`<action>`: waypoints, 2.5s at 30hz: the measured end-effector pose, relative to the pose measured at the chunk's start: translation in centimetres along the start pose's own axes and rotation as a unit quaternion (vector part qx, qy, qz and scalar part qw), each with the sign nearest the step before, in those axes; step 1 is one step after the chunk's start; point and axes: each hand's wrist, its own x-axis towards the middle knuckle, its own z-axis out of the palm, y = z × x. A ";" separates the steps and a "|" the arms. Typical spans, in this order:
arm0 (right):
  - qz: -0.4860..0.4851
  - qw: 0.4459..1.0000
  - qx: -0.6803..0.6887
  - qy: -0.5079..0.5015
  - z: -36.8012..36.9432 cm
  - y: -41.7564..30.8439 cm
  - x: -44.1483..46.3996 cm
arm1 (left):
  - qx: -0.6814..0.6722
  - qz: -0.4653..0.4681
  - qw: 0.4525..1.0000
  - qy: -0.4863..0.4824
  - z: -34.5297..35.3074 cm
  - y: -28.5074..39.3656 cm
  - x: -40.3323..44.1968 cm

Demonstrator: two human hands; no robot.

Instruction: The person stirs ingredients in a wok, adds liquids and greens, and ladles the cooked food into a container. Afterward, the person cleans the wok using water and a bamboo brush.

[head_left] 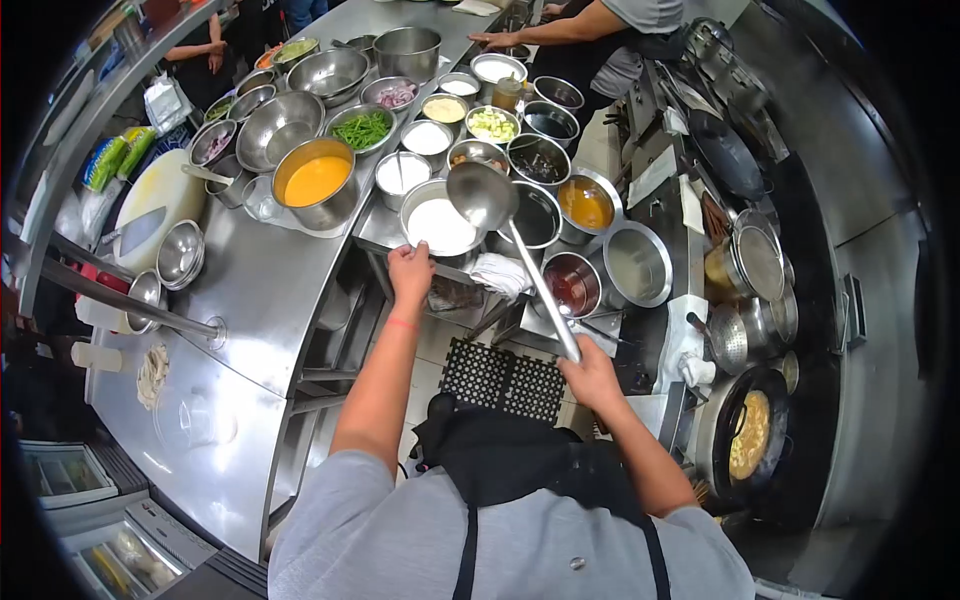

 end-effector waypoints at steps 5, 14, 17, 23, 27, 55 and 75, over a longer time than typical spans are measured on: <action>0.034 0.974 -0.223 -0.006 2.7 -6.2 2.9 | -0.088 -0.046 0.994 -0.042 0.6 -1.9 2.0; 0.043 0.973 -0.199 -0.113 3.5 -8.5 2.3 | -0.143 -0.018 0.984 -0.100 0.3 -1.2 1.5; 0.069 0.965 -0.213 -0.135 2.3 -10.4 1.8 | -0.144 -0.016 0.985 -0.098 0.2 -1.2 1.3; 0.018 0.956 -0.265 -0.122 -1.2 -9.7 4.0 | -0.143 -0.042 0.984 -0.094 0.0 -1.1 1.4; 0.064 0.946 -0.300 -0.103 1.9 -9.7 5.1 | -0.141 -0.051 0.982 -0.114 0.0 -0.8 1.7; 0.069 0.927 -0.330 -0.166 0.4 -14.2 1.8 | -0.155 -0.039 0.978 -0.136 0.3 -1.4 1.7; 0.047 0.919 -0.343 -0.187 -2.8 -14.8 3.3 | -0.145 -0.037 0.978 -0.148 -0.1 -1.5 1.5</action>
